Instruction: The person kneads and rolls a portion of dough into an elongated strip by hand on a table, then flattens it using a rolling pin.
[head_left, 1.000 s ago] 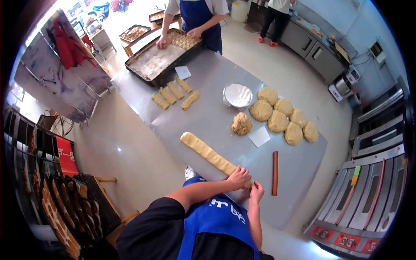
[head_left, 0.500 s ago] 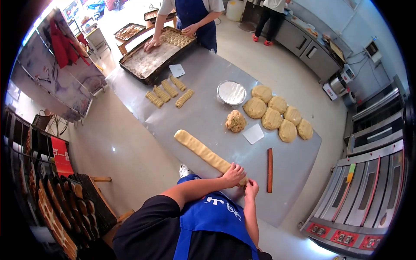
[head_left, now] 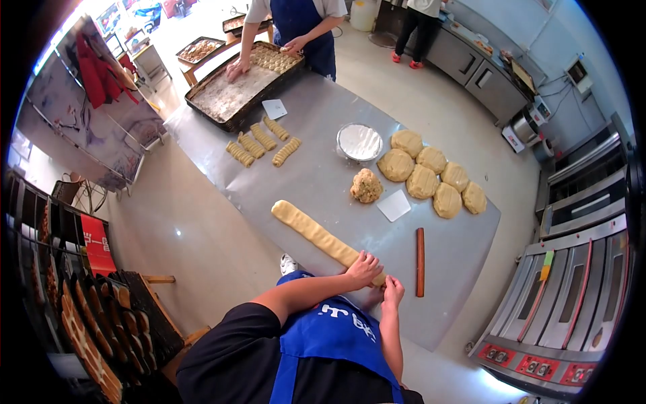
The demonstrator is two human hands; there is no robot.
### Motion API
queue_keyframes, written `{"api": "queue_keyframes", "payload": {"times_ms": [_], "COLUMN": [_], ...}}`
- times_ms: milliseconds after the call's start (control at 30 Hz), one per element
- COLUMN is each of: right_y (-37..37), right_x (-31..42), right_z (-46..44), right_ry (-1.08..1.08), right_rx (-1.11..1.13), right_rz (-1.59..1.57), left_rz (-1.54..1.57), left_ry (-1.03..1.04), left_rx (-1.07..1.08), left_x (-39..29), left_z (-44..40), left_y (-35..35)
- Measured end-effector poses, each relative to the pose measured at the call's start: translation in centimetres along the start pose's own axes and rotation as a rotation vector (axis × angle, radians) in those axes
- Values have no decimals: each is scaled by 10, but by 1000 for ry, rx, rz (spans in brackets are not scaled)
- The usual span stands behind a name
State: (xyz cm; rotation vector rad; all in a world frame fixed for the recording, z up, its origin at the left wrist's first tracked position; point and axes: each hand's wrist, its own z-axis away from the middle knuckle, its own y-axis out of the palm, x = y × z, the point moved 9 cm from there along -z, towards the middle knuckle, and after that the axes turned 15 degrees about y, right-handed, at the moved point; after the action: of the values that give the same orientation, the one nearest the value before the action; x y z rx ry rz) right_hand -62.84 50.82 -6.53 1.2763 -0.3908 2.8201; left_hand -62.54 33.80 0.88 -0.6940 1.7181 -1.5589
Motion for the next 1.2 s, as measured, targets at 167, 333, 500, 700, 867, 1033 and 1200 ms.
{"api": "queue_keyframes", "payload": {"times_ms": [167, 333, 500, 700, 867, 1033, 1200], "right_y": [5, -20, -53, -60, -62, -74, -92], "right_x": [-10, 31, 105, 115, 109, 93, 85], "right_z": [4, 23, 60, -8, -25, -48, -12], "right_ry": [99, -206, -766, -407, -338, -368, -500], "right_rx": [150, -98, -705, -666, -623, -608, -537], "right_rz": [-129, 110, 694, 865, 787, 762, 472], "left_rz": [23, 12, 26, 98, 138, 289, 138], "left_ry": [1, 5, -36, -27, -90, -139, -218], "left_rx": [-2, -8, -1, 83, 35, 105, 107], "left_x": [2, 1, 3, 6, 10, 25, 43], "left_z": [1, 1, -1, 0, -4, -1, 27], "left_y": [1, 0, 7, -3, 5, -1, -28]}}
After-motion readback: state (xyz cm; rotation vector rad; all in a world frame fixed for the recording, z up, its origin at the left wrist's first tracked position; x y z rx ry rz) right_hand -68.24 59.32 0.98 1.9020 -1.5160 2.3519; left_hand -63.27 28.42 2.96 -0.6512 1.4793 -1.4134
